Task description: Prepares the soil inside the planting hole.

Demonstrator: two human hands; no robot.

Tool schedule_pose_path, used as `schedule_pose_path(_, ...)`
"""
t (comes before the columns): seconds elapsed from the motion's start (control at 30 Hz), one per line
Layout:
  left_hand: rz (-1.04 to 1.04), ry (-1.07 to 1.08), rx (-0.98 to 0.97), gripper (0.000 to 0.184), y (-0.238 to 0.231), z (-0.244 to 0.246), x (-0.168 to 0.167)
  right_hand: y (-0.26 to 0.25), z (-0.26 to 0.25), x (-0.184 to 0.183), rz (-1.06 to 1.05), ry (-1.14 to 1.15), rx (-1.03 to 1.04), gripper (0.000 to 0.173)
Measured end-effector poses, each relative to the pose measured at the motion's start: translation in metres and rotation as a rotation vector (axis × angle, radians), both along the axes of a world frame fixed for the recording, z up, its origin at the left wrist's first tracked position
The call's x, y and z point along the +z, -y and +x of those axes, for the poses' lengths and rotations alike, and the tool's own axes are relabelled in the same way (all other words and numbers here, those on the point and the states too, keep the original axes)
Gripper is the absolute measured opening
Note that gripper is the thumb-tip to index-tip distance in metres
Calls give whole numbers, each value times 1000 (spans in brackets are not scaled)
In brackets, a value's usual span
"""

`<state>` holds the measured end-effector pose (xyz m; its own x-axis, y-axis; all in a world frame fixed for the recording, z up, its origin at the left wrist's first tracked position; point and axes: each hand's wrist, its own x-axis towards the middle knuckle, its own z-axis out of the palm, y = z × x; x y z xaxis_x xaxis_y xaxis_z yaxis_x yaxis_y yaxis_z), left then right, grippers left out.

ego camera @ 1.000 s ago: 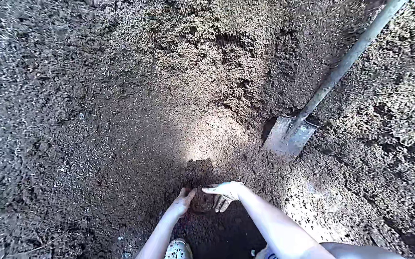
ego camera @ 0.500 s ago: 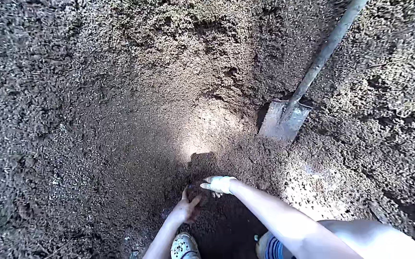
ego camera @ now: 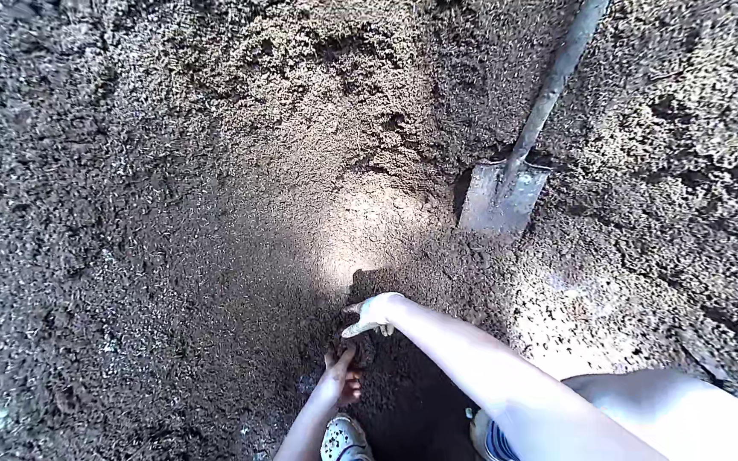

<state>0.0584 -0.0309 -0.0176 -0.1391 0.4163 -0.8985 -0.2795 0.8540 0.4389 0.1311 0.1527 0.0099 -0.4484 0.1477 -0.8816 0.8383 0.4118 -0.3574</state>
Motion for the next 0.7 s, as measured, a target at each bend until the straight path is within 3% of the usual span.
schedule_pose_path(0.1, -32, 256, 162, 59, 2, 11, 3, 5, -10, -16, -15, 12, 102, 76)
schedule_pose_path(0.2, 53, 230, 539, 41, -9, 22, 0, 13, -15, -21, 43, -107, 167, 62)
schedule_pose_path(0.27, 55, 147, 615, 34, -15, 27, -2, 21, -12, -19, 103, -172, 152, 52)
schedule_pose_path(0.37, 58, 99, 567, 18, -16, 27, -9, 32, -4, -10, 163, -245, 109, 37)
schedule_pose_path(0.43, 59, 106, 522, 19, -12, 26, -10, 26, -1, -11, 166, -294, 165, 38)
schedule_pose_path(0.5, 35, 97, 491, 19, -11, 24, -8, 3, 1, -13, 174, -369, 143, 50)
schedule_pose_path(0.57, 6, 86, 446, 21, -10, 20, -6, -35, -1, -10, 263, -486, -26, 57)
schedule_pose_path(0.63, -13, 70, 346, 22, -3, 17, -6, -71, -7, -17, 430, -521, -155, 56)
schedule_pose_path(0.7, -26, 64, 249, 37, 2, 14, -5, -94, -17, -49, 581, -527, -172, 54)
